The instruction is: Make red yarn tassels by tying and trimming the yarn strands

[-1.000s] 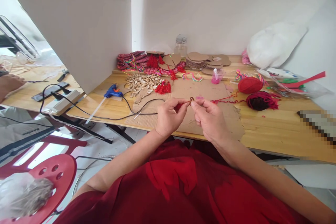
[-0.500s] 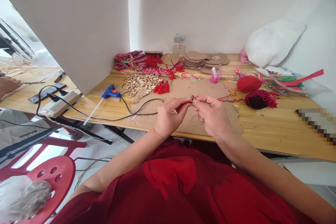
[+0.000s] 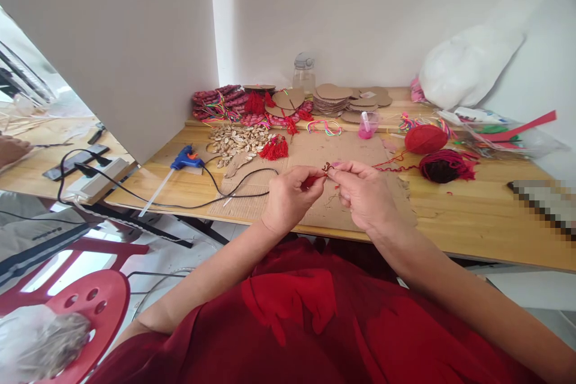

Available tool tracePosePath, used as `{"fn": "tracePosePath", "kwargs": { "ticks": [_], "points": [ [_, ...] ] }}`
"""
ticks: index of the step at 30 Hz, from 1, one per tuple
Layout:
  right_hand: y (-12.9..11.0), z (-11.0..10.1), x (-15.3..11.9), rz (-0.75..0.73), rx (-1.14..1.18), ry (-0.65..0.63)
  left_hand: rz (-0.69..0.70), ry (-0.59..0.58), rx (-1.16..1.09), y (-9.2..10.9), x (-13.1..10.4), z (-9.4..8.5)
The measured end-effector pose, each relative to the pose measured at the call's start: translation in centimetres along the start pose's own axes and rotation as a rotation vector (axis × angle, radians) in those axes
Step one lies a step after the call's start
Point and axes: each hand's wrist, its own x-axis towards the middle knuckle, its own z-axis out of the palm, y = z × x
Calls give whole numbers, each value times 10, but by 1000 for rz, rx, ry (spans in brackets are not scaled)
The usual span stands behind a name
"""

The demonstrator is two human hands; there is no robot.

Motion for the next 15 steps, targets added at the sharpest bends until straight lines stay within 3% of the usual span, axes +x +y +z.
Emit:
{"fn": "tracePosePath", "kwargs": {
  "ticks": [7, 11, 15],
  "points": [
    [2, -1, -1, 23, 4, -69, -162, 10, -190, 0, 3, 0],
    [4, -3, -5, -63, -26, -171, -258, 24, -318, -1, 5, -1],
    [10, -8, -6, -210, -165, -235, -270, 45, -332, -2, 6, -1]
  ]
}}
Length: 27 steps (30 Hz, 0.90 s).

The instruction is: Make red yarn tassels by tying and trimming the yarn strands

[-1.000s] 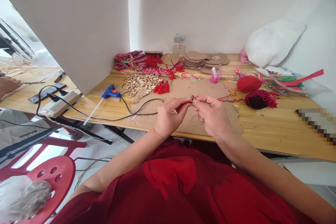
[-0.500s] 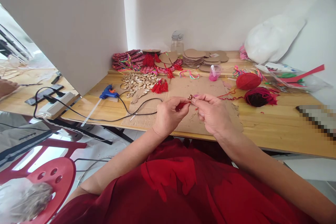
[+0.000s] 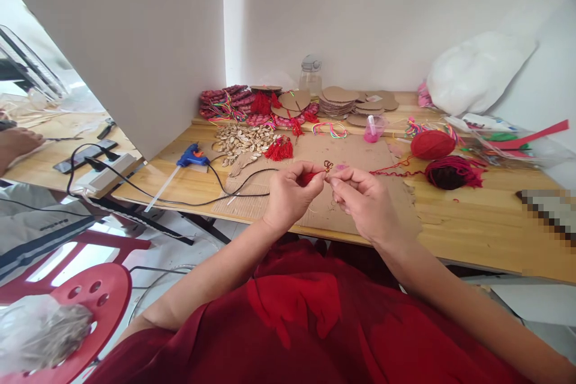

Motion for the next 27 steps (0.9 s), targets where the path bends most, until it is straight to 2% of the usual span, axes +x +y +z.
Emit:
{"fn": "tracePosePath", "kwargs": {
  "ticks": [7, 10, 13, 16, 19, 21, 23, 25, 27],
  "points": [
    [3, -2, -5, -209, -435, -1, 75, 17, 126, 1, -4, 1],
    [0, -3, -5, -307, -590, -15, 159, 26, 229, 2, -4, 1],
    [-4, -4, -6, -326, -640, -64, 266, 15, 332, 0, -1, -3],
    [-17, -6, -8, -340, -748, -132, 399, -63, 421, -4, 3, -10],
    [-36, -12, -3, -430, -861, -186, 546, -177, 423, -5, 4, -16],
    [-45, -18, 5, -509, -854, -224, 593, -228, 366, -2, 3, -17],
    [-46, -24, 16, -507, -764, -242, 584, -240, 298, 2, 1, -16],
    [-40, -28, 24, -394, -602, -228, 553, -202, 263, 5, -1, -14],
    [-30, -28, 28, -202, -383, -208, 542, -134, 268, 8, -3, -12]
  ]
}}
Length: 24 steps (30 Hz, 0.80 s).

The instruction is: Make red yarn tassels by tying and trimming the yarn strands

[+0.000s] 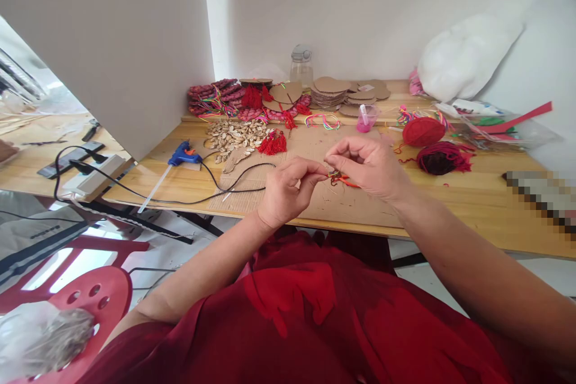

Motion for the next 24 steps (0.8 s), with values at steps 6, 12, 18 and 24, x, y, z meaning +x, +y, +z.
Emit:
{"fn": "tracePosePath", "kwargs": {
  "ticks": [6, 12, 18, 24],
  "points": [
    [10, 20, -8, 427, 642, -26, 40, 132, 71, -2, 1, -1],
    [4, 33, -19, 600, 905, -38, -35, 203, 109, -3, 2, 0],
    [-5, 50, -29, 498, 856, 45, -96, 204, 184, -11, 2, 3],
    [-7, 49, -28, 256, 491, 125, 45, 85, 342, -20, 0, 6]
  ]
}}
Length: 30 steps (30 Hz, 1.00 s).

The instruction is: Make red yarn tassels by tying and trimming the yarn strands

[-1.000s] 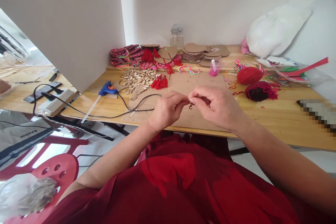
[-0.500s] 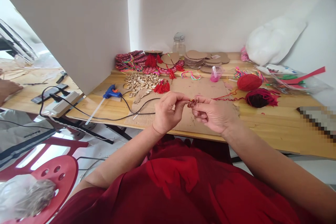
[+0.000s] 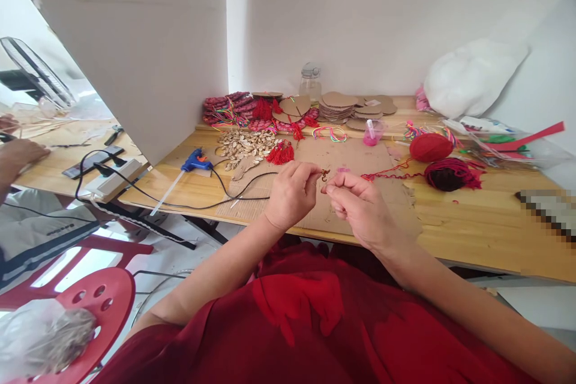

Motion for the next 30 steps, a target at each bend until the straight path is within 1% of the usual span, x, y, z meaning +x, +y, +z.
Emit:
{"fn": "tracePosePath", "kwargs": {
  "ticks": [3, 6, 9, 14, 17, 20, 22, 24, 26, 28, 30],
  "points": [
    [1, -4, -2, -51, -159, -9, 55, -43, 6, 3, 0, 1],
    [4, -6, -4, -119, -285, -13, 24, -54, 1, 7, 2, 2],
    [6, -5, -7, -176, -362, -5, 15, -45, 9, 10, 3, 2],
    [8, -1, -10, -201, -426, 3, 74, -39, 17, 9, 1, 3],
    [-5, -6, -8, -225, -484, -30, 94, -82, -24, 7, 0, -1],
    [-28, -16, -1, -251, -614, -88, 82, -151, -122, 6, 3, -8],
    [-41, -24, 7, -281, -656, -125, 59, -176, -195, 7, 5, -12],
    [-47, -31, 17, -299, -619, -139, 26, -174, -260, 10, 6, -15],
    [-45, -36, 27, -274, -541, -142, -7, -157, -310, 12, 6, -17],
    [-35, -39, 35, -185, -422, -161, -35, -129, -343, 14, 6, -17],
    [-21, -40, 38, -18, -234, -177, -68, -82, -351, 15, 5, -15]
  ]
}}
